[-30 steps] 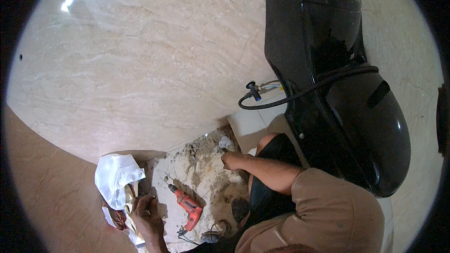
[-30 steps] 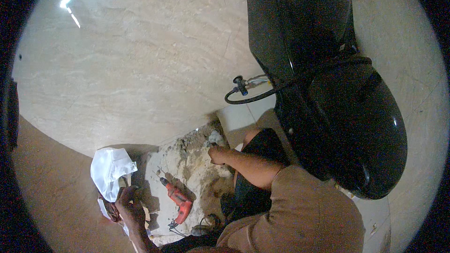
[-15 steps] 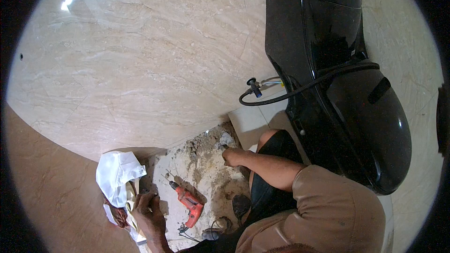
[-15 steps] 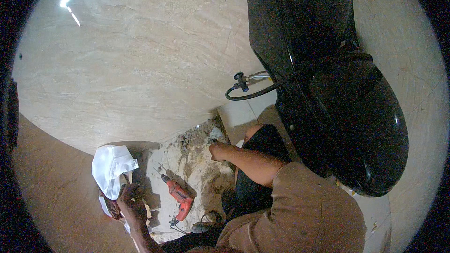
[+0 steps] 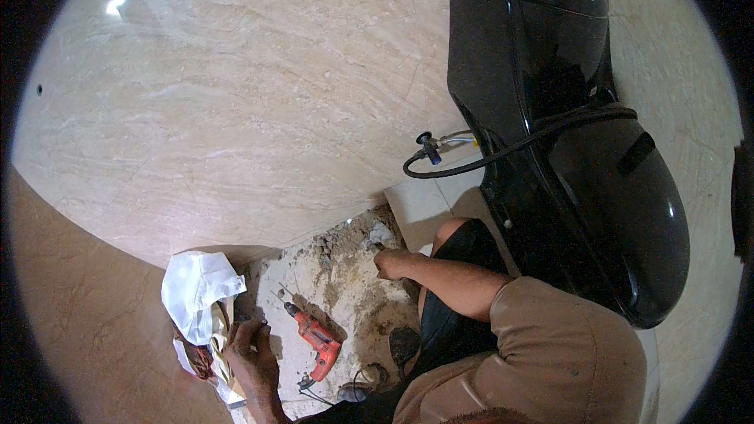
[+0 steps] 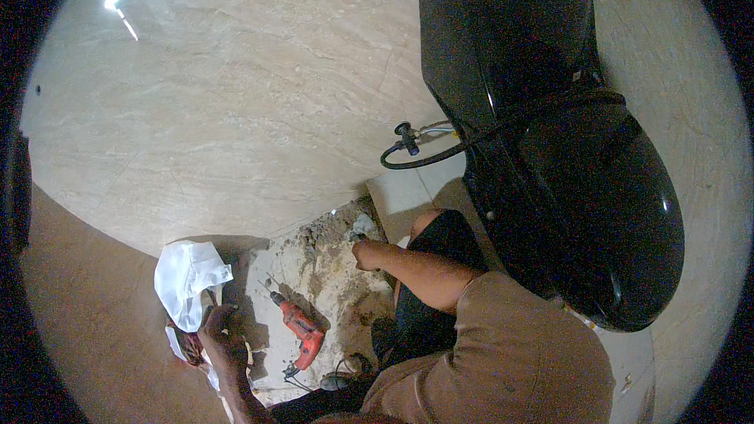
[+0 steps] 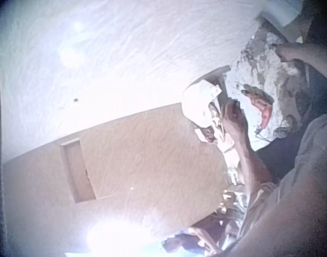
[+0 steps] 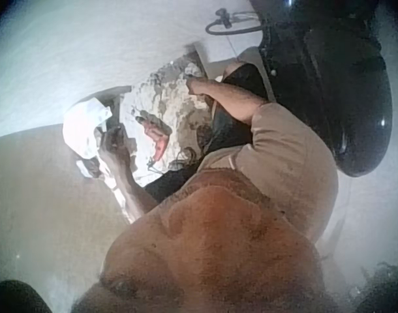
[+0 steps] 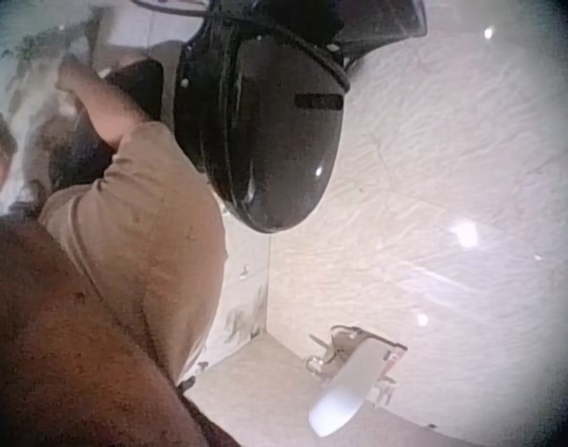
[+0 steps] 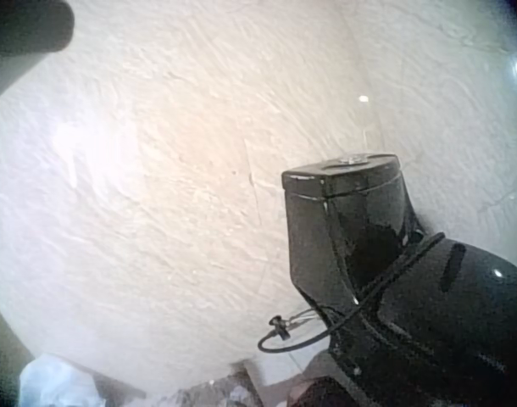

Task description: The person drills holes into a wall tile using a power drill and uses a small tool to scrape or clean the area around a toilet installation.

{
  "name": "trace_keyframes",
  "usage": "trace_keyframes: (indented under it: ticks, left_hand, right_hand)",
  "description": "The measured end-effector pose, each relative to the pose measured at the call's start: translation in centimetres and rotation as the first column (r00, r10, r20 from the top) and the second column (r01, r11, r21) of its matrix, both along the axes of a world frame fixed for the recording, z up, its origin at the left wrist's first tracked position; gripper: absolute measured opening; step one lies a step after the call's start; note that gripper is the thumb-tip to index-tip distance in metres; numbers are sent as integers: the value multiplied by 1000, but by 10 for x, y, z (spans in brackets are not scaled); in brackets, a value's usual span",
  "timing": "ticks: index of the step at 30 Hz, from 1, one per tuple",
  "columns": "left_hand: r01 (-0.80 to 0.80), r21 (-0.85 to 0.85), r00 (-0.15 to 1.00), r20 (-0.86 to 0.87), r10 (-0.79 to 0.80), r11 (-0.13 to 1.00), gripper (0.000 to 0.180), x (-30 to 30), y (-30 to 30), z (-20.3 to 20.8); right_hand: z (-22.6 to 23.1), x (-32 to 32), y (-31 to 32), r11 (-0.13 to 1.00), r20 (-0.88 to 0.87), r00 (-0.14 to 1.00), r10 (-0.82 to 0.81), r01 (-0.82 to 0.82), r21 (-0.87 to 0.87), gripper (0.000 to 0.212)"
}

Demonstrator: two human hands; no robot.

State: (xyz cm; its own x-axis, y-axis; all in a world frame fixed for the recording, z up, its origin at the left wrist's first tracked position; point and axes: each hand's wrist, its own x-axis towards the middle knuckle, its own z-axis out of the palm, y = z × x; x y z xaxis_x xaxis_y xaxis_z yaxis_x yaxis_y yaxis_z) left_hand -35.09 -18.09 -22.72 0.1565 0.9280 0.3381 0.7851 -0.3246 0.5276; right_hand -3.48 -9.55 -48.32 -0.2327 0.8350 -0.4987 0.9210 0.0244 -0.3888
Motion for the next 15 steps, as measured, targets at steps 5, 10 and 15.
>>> trace_keyframes:
  ticks: [5,10,15]
  left_hand:
    - [11,23,1000,2,-11,1000,15,3,1,0]
    - [18,30,1000,7,-18,999,14,1,1,-2]
    - [19,13,1000,4,-19,1000,14,7,-1,0]
  right_hand:
    - [-6,1,-3,999,-22,1000,-7,8,51,33]
    - [3,-1,-1,999,-32,999,13,-11,52,30]
    - [-3,3,-1,993,-24,998,64,-61,102,31]
